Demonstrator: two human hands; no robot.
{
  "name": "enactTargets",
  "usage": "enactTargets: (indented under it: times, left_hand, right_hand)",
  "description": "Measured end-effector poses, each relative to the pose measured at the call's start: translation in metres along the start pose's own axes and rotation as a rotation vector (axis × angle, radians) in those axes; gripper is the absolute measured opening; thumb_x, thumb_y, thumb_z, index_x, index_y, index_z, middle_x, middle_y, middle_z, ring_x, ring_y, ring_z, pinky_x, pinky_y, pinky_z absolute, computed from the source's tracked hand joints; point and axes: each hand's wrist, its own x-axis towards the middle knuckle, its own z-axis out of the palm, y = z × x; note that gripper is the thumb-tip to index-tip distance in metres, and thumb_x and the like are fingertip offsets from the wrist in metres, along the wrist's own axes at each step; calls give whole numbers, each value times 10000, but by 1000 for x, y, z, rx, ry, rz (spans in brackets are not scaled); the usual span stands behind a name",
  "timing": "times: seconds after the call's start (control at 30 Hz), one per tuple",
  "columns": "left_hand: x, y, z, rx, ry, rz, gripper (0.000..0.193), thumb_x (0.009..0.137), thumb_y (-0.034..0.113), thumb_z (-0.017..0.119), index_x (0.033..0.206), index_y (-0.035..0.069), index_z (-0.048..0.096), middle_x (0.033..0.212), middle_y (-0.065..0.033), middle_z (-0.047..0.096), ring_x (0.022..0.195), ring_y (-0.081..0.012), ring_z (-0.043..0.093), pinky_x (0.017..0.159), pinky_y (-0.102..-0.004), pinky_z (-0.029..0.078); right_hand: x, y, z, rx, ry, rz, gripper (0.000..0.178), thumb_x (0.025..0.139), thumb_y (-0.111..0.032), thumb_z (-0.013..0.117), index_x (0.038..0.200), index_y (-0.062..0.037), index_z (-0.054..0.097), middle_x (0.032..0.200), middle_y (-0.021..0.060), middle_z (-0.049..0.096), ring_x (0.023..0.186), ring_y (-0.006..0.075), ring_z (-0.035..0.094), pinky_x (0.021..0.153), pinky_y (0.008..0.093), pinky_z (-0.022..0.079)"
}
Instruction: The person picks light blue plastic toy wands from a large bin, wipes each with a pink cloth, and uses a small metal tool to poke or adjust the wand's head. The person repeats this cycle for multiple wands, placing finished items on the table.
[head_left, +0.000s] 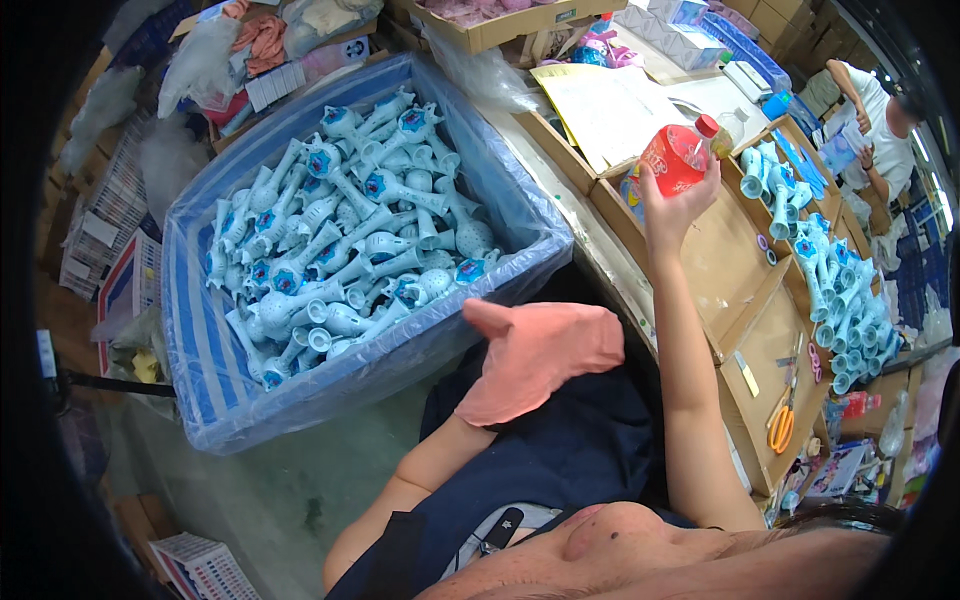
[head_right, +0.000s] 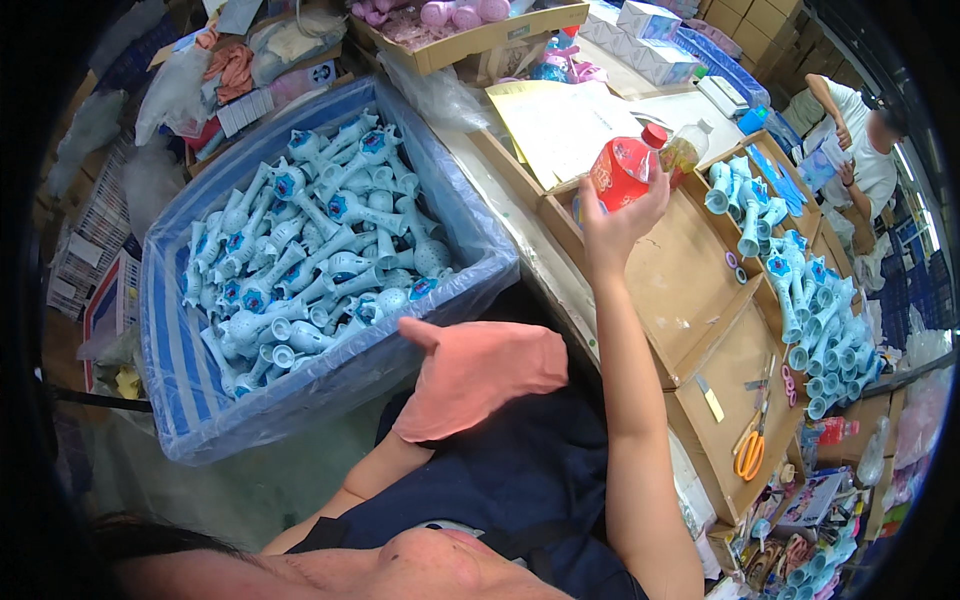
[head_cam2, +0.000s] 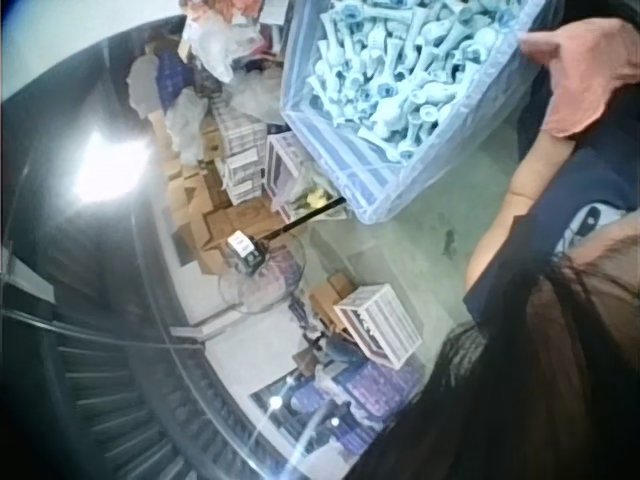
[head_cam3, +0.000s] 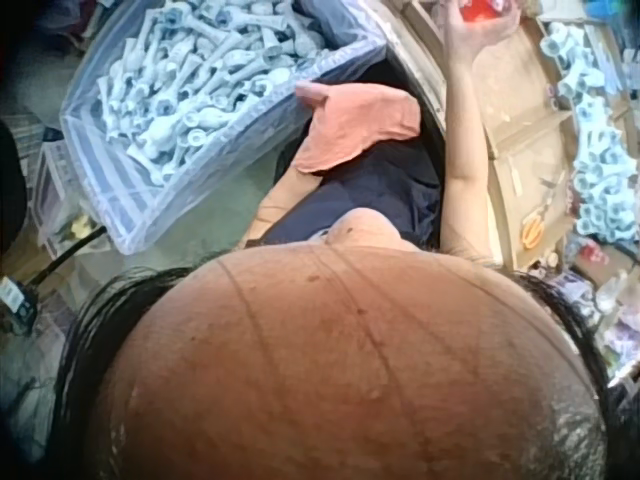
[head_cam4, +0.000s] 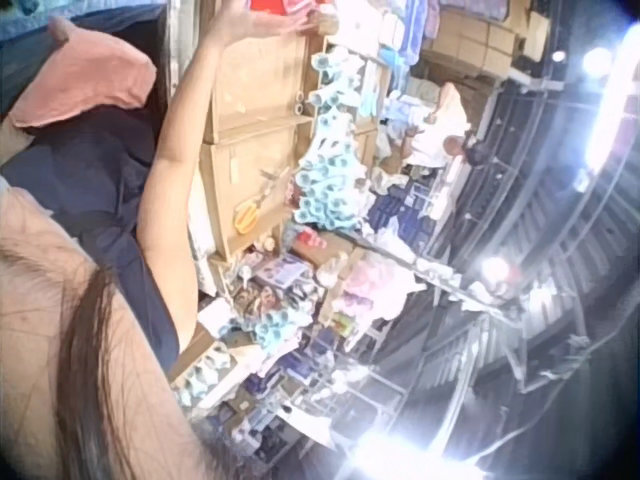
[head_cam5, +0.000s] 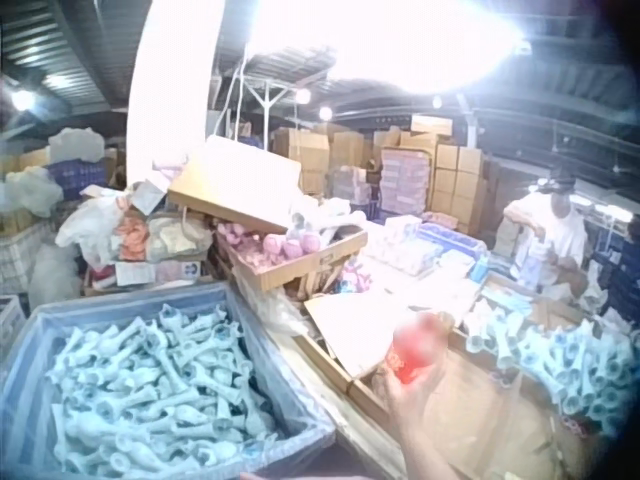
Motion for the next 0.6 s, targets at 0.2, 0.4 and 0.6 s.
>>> enactTargets:
  times: [0.2,0.4,0.6]
  left_hand:
    - [-13,-11,1,-2844,236,-503,508,783,287,743,1197,76,538,1189,-65,525,1163,-203,505,1028,-333,405]
    - [-6,-22,9,-3732,380,-550,464,702,226,790,1081,86,562,1042,-34,546,1039,-163,559,925,-300,468]
    - [16,-33,19,-3409,-47,357,653,775,466,796,1205,37,557,1081,-61,607,1054,-213,577,934,-369,490]
  right_hand:
    - [11,46,20,405,-102,437,1056,694,-226,913,1471,25,243,1460,202,360,1355,312,423,1143,431,353]
    - [14,15,-36,282,-380,101,792,687,-198,900,1322,-5,467,1291,162,554,1251,291,528,1105,424,385]
    - [7,-14,-101,-142,-642,-795,666,734,-90,754,1355,-174,529,1393,59,546,1339,241,486,1200,504,203]
